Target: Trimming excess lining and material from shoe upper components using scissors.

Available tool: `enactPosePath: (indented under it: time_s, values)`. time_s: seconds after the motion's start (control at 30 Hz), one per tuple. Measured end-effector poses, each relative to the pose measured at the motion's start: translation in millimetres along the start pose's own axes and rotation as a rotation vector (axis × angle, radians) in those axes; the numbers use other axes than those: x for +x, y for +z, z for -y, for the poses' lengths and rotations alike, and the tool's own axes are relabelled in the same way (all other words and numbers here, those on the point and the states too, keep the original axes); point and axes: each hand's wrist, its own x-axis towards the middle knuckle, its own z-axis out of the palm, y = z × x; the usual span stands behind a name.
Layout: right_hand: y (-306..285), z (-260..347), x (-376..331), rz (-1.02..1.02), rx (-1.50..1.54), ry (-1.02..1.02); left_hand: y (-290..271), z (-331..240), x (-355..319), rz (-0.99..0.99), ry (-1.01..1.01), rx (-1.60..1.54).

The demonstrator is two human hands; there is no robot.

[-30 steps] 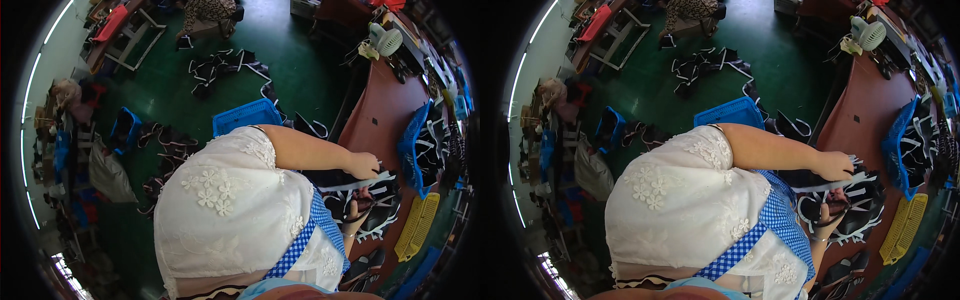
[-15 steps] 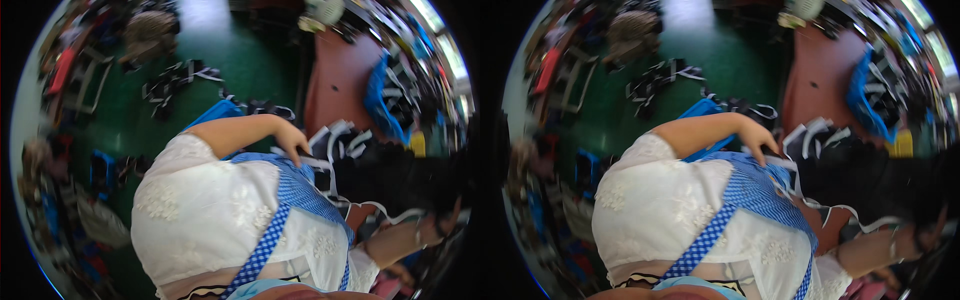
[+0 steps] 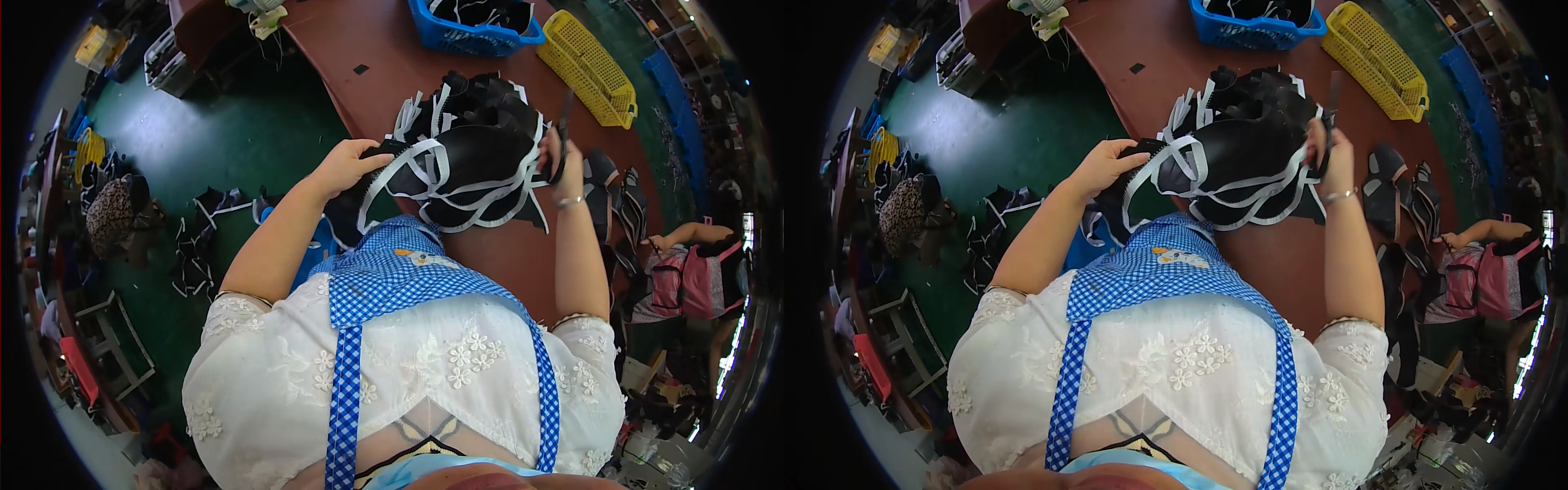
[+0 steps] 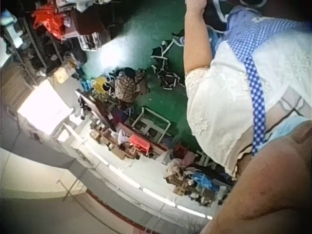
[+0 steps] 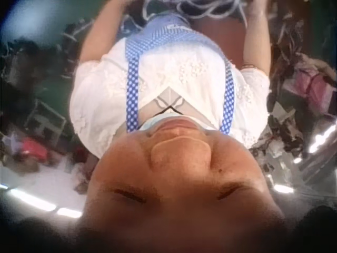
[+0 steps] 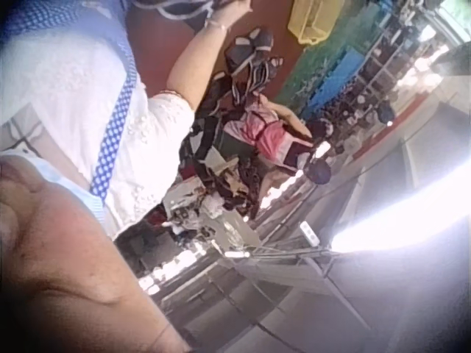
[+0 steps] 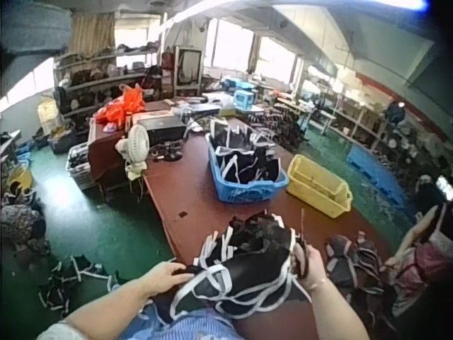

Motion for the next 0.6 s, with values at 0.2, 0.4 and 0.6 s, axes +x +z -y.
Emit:
enactPosePath:
  time_s: [0.2, 0.4, 0.6]
  values:
    - [57, -21, -102, 0.818, -0.322, 0.441, 3, -16, -11, 0.008, -0.012, 0.085]
    - [94, -31, -92, 0.653, -0.457, 0.340, 2, -16, -24, 0.047, 0.002, 0.122]
    - [128, -27, -110, 0.458, 0.046, -0.129, 6, -62, -52, -0.187, 0.238, -0.345]
